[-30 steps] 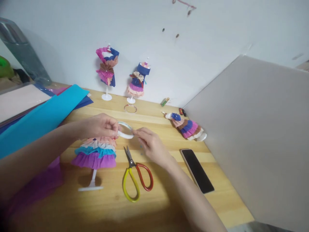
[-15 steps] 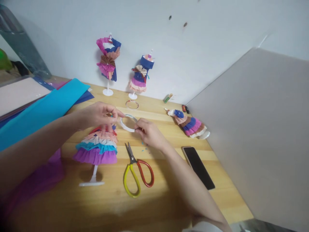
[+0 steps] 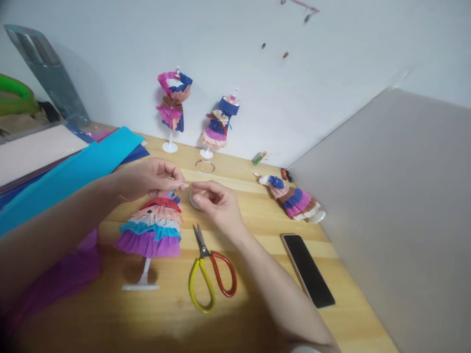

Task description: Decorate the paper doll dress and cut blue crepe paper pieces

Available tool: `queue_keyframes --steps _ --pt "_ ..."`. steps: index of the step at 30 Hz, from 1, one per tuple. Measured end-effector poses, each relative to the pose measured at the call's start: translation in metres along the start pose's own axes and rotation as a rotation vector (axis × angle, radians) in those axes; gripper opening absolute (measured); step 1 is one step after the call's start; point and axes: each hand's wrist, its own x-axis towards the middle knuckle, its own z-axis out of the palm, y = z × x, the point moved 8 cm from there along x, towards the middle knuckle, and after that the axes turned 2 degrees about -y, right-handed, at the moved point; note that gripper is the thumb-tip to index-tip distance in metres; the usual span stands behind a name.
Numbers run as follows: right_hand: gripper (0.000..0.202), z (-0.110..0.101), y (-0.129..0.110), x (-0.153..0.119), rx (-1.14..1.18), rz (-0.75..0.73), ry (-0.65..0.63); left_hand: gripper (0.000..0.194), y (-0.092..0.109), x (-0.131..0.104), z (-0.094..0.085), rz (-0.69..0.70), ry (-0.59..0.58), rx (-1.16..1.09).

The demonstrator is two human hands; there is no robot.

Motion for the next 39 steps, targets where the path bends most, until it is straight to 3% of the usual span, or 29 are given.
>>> queue_keyframes --steps 7,15,20,23,26,28,30,32,35,39 --pt "0.022 0.015 -0.012 0.002 0.2 0.006 0.079 0.008 0.001 -0.002 0.007 -0.005 -0.013 0.002" --pt "0.011 0.009 -0.034 -0.013 0.043 -0.182 0.216 0.005 -0.001 0.0 0.009 -0.02 -0.028 -0.022" --pt "0.013 0.013 -0.048 -0.026 -0.044 -0.324 0.232 0.01 0.0 -0.003 0.011 -0.055 -0.028 0.022" --pt "0.013 0.01 -0.05 -0.033 0.004 -0.353 0.208 0.033 0.006 -0.009 0.006 -0.049 -0.029 0.066" --pt "0.012 0.005 -0.055 -0.04 0.081 -0.331 0.165 0.064 0.026 -0.02 -0.012 0.052 0.051 0.052" --pt "0.009 0.006 -0.06 -0.046 0.082 -0.307 0.112 0.049 0.047 -0.033 -0.027 0.155 0.19 0.113" --pt "0.011 0.013 -0.064 -0.051 0.038 -0.276 0.056 0.024 0.059 -0.043 -0.027 0.14 0.209 0.298" --pt "0.013 0.022 -0.061 -0.055 -0.011 -0.206 0.019 0.01 0.06 -0.051 -0.015 0.113 0.162 0.47" --pt "0.01 0.036 -0.042 -0.059 -0.008 -0.06 -0.007 0.003 0.038 -0.06 0.004 0.006 0.104 0.644" --pt "0.011 0.048 -0.02 -0.061 0.053 0.052 -0.034 0.009 0.009 -0.076 0.011 -0.064 0.205 0.681"
